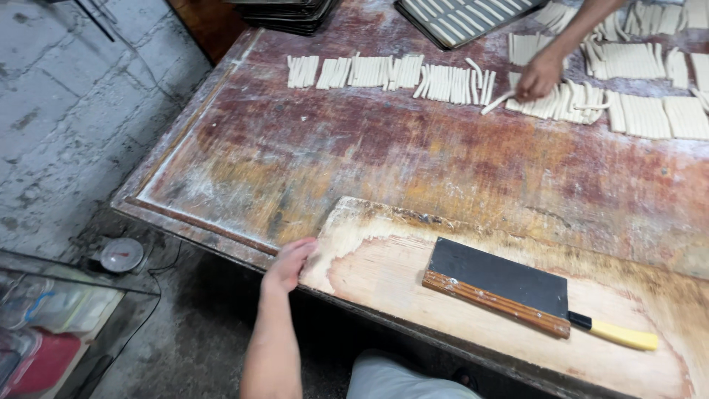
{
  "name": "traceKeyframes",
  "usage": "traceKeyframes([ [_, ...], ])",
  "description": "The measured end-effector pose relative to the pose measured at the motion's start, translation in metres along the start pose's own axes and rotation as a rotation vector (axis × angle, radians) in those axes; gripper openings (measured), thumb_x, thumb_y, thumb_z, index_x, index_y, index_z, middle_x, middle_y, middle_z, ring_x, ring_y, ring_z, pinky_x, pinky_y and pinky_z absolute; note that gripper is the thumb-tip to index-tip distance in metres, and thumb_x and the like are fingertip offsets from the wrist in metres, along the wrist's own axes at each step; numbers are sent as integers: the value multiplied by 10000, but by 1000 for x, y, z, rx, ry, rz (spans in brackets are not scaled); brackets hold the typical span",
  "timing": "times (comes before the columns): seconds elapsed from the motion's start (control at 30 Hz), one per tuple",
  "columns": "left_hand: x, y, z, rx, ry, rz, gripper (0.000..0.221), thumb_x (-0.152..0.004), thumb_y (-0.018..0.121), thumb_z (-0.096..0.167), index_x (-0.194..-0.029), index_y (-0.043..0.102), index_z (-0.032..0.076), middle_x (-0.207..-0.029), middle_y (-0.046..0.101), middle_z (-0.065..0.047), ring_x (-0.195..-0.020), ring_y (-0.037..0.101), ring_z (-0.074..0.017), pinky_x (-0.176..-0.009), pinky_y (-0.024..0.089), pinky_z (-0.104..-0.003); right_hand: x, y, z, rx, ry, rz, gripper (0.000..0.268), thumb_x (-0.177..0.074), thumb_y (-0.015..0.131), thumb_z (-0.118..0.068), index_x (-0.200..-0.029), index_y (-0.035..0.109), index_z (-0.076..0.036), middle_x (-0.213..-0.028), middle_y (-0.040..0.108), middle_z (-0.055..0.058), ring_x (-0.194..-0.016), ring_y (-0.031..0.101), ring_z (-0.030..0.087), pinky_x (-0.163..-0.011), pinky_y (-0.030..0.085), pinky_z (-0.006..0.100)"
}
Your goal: The person cuts strips of dough using a knife and a scraper, gathers the dough pieces, and then kneads a large mass of dough in a metal bowl by hand.
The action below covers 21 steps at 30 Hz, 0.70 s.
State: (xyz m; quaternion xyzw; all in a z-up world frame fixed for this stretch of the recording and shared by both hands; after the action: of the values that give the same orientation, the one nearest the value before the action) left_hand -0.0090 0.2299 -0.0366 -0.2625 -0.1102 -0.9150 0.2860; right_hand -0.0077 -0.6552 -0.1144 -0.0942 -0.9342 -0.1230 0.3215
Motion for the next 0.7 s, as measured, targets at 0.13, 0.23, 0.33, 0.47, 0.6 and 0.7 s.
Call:
traceKeyframes([
  [0.13,29,4,-30,484,-41,-147,617,-993,591,370,-1499,521,23,-1454,502,-350,-1395,468,-477,-1183,372,-566,-5,6,47,-222,-3,48,386,-1117,536,-480,-1430,589,-261,-1401,702,-78,-1266,681,95,-1032,577,269],
  [0.23,54,44,-53,802,44,-262,618,-988,534,465,-1482,531,94,-1424,619,-150,-1316,579,-324,-1000,467,-498,14,4,71,-349,-25,115,358,-1128,540,-473,-1423,593,-278,-1395,709,-102,-1259,689,73,-1027,587,253],
  [0.33,85,87,-66,858,3,-112,565,-968,545,369,-1493,517,163,-1433,607,-109,-1354,555,-288,-1086,437,-544,27,21,66,-381,-234,414,106,-1059,633,-216,-1162,628,-241,-1137,761,-64,-1053,765,117,-838,657,385],
  [0.47,117,147,-87,780,-185,-282,508,-954,586,348,-1417,582,140,-1348,666,-128,-1235,625,-326,-966,499,-527,64,66,41,-528,-207,351,129,-988,679,-243,-908,587,-285,-920,622,-58,-940,686,154,-819,619,402],
  [0.6,151,206,-95,633,-280,-369,469,-981,576,306,-1386,596,72,-1315,686,-189,-1178,657,-393,-895,558,-594,77,99,34,-552,-94,119,117,-925,694,-245,-1040,694,-226,-1300,726,44,-1224,672,307,-868,615,500],
  [0.7,145,223,-119,627,-290,-378,447,-930,634,268,-1347,623,108,-1311,689,-148,-1193,645,-353,-917,534,-592,85,129,22,-609,-190,-26,468,-895,685,-205,-1362,685,-206,-1238,750,9,-1065,720,271,-717,653,447],
])
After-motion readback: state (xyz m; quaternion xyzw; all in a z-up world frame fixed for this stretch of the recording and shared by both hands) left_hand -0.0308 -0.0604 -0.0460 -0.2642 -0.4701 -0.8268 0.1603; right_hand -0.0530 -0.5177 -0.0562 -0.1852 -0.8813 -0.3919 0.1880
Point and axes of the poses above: each hand's wrist, its own x-axis away from the middle knuckle, its own y-axis out of the palm, z = x × y, the point moved 2 cm from there along -x, towards the middle knuckle
